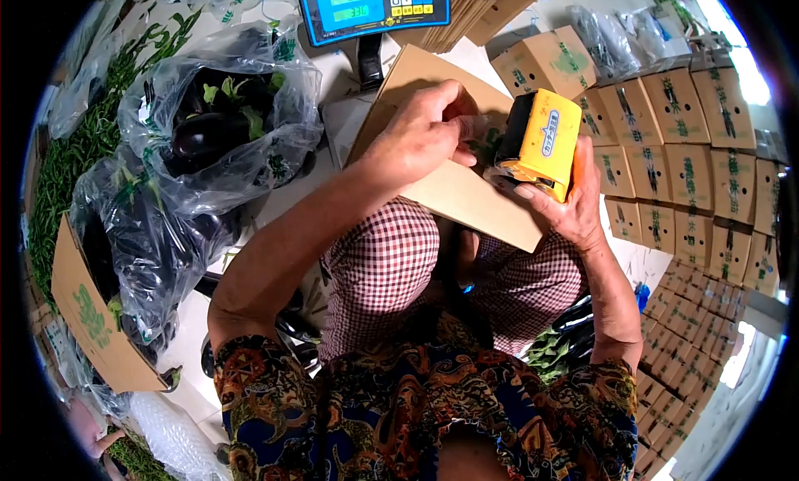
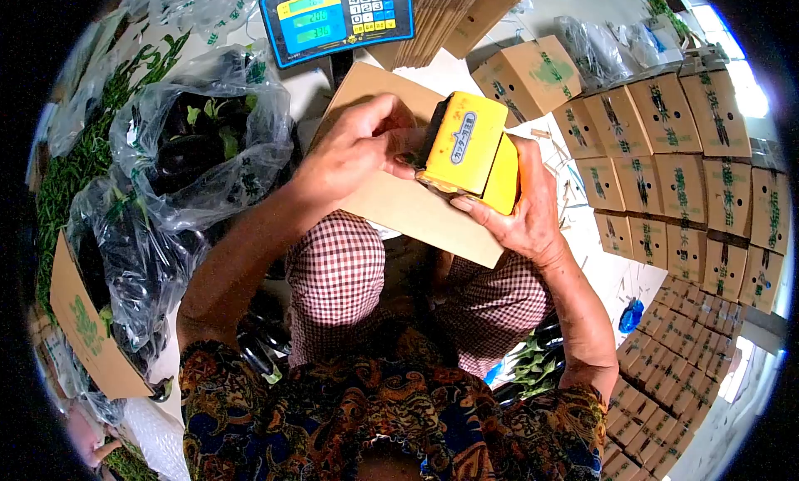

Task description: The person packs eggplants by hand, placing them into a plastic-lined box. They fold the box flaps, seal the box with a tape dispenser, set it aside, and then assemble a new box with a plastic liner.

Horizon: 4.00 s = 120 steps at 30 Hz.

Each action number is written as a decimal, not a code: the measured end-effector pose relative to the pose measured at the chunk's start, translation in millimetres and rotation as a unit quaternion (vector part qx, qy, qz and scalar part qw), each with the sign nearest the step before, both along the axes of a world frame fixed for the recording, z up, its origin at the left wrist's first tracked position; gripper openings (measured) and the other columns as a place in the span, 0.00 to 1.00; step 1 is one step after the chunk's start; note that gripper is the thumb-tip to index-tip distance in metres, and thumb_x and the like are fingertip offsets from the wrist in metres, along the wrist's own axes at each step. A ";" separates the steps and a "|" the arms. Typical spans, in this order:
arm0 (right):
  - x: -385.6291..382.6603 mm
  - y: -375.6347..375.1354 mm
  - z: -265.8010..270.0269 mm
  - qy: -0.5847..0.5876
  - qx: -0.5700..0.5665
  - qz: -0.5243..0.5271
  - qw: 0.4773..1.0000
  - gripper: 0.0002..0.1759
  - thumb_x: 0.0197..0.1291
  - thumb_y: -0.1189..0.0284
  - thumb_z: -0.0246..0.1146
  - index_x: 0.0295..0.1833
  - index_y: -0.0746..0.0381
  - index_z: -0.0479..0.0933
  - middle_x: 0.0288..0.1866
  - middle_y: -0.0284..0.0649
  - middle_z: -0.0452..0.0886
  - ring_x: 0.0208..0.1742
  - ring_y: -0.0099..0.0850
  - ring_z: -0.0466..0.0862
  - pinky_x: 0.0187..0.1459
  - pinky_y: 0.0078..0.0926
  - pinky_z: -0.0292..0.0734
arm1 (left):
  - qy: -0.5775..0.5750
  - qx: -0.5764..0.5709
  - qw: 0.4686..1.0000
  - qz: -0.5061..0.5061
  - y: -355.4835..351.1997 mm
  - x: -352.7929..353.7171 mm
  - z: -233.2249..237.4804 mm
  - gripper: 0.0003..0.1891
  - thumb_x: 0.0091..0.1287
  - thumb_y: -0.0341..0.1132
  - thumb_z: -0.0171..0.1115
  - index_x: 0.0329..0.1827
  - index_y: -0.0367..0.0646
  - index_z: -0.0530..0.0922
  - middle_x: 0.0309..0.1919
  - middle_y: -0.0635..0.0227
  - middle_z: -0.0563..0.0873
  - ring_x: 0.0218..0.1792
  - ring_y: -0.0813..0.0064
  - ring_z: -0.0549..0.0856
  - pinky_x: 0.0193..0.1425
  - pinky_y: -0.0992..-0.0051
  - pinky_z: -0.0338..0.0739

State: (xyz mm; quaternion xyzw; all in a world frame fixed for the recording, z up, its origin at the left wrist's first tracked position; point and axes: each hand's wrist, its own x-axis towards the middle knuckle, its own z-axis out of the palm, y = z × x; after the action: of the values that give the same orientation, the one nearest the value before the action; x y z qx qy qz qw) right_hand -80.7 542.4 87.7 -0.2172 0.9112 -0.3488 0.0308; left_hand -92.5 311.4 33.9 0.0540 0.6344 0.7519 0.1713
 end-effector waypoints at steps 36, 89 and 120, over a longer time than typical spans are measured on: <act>-16.4 -40.7 41.8 0.004 0.245 0.068 0.967 0.45 0.45 0.44 0.73 0.57 0.66 0.67 0.37 0.51 0.83 0.40 0.44 0.87 0.40 0.38 0.83 | 0.005 -0.054 0.982 0.182 -181.0 -21.0 -62.3 0.09 0.70 0.37 0.59 0.37 0.40 0.78 0.18 0.80 0.69 0.19 0.89 0.65 0.23 0.83 0.61; -57.3 24.6 10.6 -0.162 0.025 -0.023 0.986 0.34 0.52 0.48 0.66 0.56 0.61 0.72 0.43 0.38 0.76 0.45 0.29 0.76 0.46 0.27 0.71 | 0.136 -0.065 0.969 0.196 -34.6 -12.6 -26.2 0.06 0.73 0.35 0.55 0.40 0.45 0.77 0.25 0.81 0.70 0.22 0.90 0.64 0.24 0.85 0.57; -17.0 65.3 34.8 0.028 0.063 -0.063 0.996 0.34 0.50 0.52 0.72 0.55 0.64 0.72 0.37 0.43 0.83 0.38 0.35 0.85 0.44 0.31 0.80 | 0.236 -0.182 0.937 0.181 -19.7 -22.2 -24.9 0.10 0.74 0.38 0.54 0.37 0.41 0.75 0.20 0.77 0.72 0.20 0.87 0.69 0.25 0.83 0.65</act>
State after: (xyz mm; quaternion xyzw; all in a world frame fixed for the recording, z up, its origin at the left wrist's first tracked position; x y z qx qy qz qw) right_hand -97.6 607.7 122.5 -0.1667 0.9438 -0.2855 -0.0034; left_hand -114.6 291.7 9.0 0.0817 0.7816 0.6076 -0.1154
